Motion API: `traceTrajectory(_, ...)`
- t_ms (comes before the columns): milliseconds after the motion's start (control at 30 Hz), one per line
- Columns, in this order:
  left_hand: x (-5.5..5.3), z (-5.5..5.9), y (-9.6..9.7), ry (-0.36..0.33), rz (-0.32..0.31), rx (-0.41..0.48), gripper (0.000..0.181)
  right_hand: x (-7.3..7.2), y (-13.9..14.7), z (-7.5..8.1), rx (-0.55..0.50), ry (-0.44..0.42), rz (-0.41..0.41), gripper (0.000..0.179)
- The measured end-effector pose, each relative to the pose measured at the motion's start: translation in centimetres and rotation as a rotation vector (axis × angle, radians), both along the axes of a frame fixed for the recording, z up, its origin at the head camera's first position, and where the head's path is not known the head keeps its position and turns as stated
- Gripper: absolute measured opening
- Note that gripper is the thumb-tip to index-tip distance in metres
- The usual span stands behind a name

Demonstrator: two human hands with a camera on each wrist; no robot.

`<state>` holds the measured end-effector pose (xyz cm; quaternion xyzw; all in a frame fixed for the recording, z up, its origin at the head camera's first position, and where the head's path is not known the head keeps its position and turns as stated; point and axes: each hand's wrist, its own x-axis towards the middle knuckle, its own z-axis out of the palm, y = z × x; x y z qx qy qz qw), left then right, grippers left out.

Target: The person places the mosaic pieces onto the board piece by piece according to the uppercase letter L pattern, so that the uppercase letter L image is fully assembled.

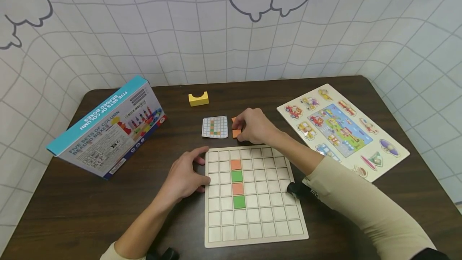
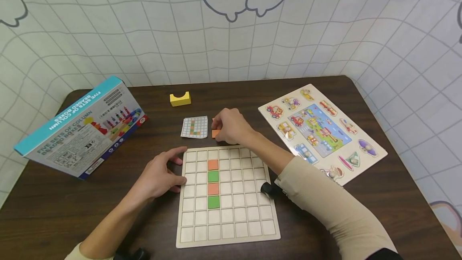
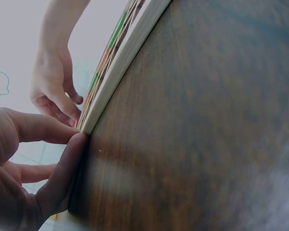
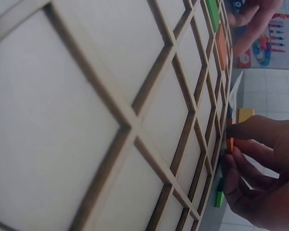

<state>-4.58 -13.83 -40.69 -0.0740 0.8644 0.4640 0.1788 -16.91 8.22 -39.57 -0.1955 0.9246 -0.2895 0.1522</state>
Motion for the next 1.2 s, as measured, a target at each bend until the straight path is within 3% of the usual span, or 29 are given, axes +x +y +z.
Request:
traceTrajectory(600, 0.1, -0.1, 0.0, 0.017, 0.005, 0.016, 0.088, 1.0, 0.7, 0.1, -0.040, 0.032, 0.033, 0.024)
traceTrajectory(1200, 0.1, 0.0, 0.0, 0.013, 0.000, 0.016, 0.088, 3.4, 1.1, 1.5, -0.048, 0.001, 0.004, 0.019)
